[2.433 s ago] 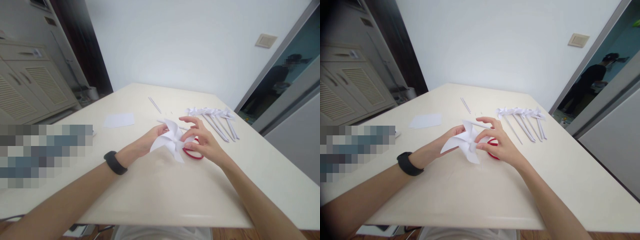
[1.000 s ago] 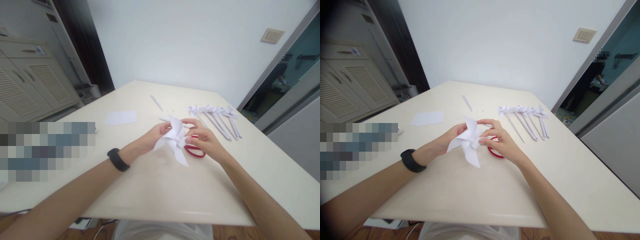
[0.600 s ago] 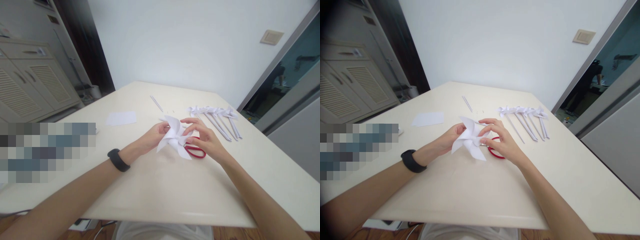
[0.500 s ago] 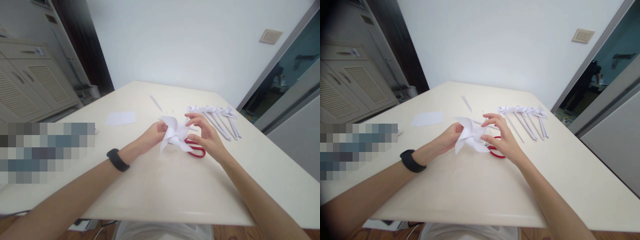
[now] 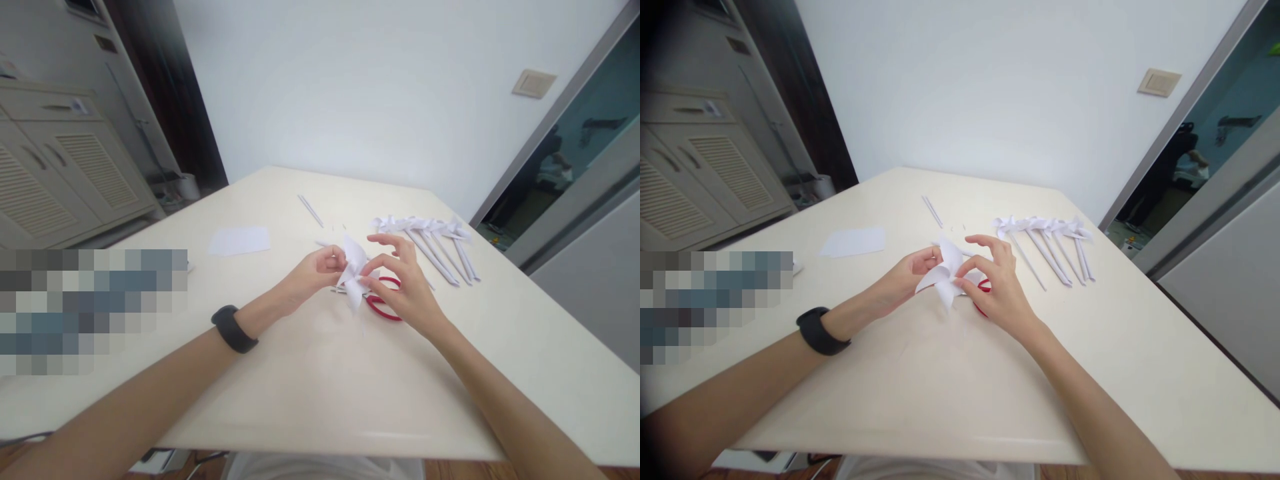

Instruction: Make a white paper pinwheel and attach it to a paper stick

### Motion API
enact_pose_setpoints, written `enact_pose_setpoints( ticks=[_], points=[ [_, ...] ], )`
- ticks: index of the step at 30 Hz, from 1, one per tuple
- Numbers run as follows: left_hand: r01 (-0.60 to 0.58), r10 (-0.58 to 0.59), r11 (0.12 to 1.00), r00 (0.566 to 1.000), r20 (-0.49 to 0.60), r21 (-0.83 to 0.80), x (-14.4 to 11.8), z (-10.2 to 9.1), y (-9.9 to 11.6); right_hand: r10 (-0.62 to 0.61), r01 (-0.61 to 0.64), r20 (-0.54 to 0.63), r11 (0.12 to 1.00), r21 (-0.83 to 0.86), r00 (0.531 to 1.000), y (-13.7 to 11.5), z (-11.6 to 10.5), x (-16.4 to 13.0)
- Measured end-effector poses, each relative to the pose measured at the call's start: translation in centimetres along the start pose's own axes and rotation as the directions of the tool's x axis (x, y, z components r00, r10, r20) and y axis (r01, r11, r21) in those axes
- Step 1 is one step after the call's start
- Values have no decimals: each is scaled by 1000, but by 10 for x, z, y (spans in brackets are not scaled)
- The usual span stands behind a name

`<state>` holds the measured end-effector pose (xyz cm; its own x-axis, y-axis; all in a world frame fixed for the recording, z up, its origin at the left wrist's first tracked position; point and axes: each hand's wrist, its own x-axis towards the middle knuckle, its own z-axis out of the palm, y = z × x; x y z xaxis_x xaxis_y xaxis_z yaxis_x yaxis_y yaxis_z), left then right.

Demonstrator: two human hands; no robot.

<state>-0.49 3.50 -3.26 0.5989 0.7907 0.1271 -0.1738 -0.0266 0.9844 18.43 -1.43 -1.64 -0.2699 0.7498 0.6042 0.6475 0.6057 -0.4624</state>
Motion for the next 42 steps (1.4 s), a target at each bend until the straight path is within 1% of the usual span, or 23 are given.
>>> enact_pose_setpoints(
  ticks=[4, 8, 11, 15, 17, 21, 23, 25, 26, 27, 28, 29, 31, 33, 36, 39, 42],
  points=[
    [-34, 35, 998, 999, -27, 45, 0, 2, 1, -16, 16, -9, 999, -40, 1000, 0, 2, -1],
    [-70, 71, 992, 997, -13, 102, 0, 1, -1, -26, 25, -13, 998, -51, 1000, 0, 6, -2],
    [-64, 67, 987, 998, -15, 149, 0, 0, -4, -27, 26, -8, 998, -60, 1000, 2, 8, -3],
    [-46, 59, 978, 997, -55, 205, 1, 1, -4, -3, 4, 1, 997, -76, 1000, 6, 7, -1],
    [-45, 63, 971, 995, -73, 235, 1, 3, -2, 14, -16, -28, 997, -74, 999, 11, 4, 0],
    [-47, 85, 953, 990, -114, 301, 3, -1, 1, 86, -90, -139, 996, -18, 986, 24, -5, 4],
    [-24, 87, 943, 980, -176, 332, 5, -10, 0, 138, -133, -194, 990, 41, 971, 32, -9, 6],
    [41, 70, 923, 960, -272, 383, 8, -23, -2, 229, -203, -229, 970, 132, 946, 39, -10, 6],
    [64, 86, 893, 948, -307, 446, 9, -31, -5, 297, -253, -229, 946, 203, 927, 42, -10, 6],
    [80, 122, 826, 941, -315, 559, 10, -40, -7, 373, -306, -209, 906, 292, 904, 45, -9, 6],
    [85, 184, 711, 936, -301, 698, 11, -48, -10, 446, -358, -164, 849, 388, 880, 48, -9, 5],
    [91, 213, 660, 929, -301, 746, 12, -56, -13, 505, -405, -98, 780, 477, 858, 50, -9, 4],
    [96, 260, 585, 918, -298, 805, 12, -67, -17, 575, -479, 33, 646, 594, 817, 55, -9, 3],
    [93, 293, 511, 916, -275, 855, 12, -73, -21, 603, -520, 114, 558, 647, 789, 59, -11, 2],
    [51, 310, 417, 931, -194, 908, 11, -73, -26, 615, -533, 172, 472, 702, 770, 68, -15, 2],
    [-14, 310, 342, 946, -99, 940, 12, -69, -30, 630, -561, 240, 376, 738, 739, 81, -16, 1],
    [-46, 314, 281, 948, -46, 959, 13, -68, -32, 652, -594, 291, 306, 744, 700, 96, -14, -1]
  ],
)
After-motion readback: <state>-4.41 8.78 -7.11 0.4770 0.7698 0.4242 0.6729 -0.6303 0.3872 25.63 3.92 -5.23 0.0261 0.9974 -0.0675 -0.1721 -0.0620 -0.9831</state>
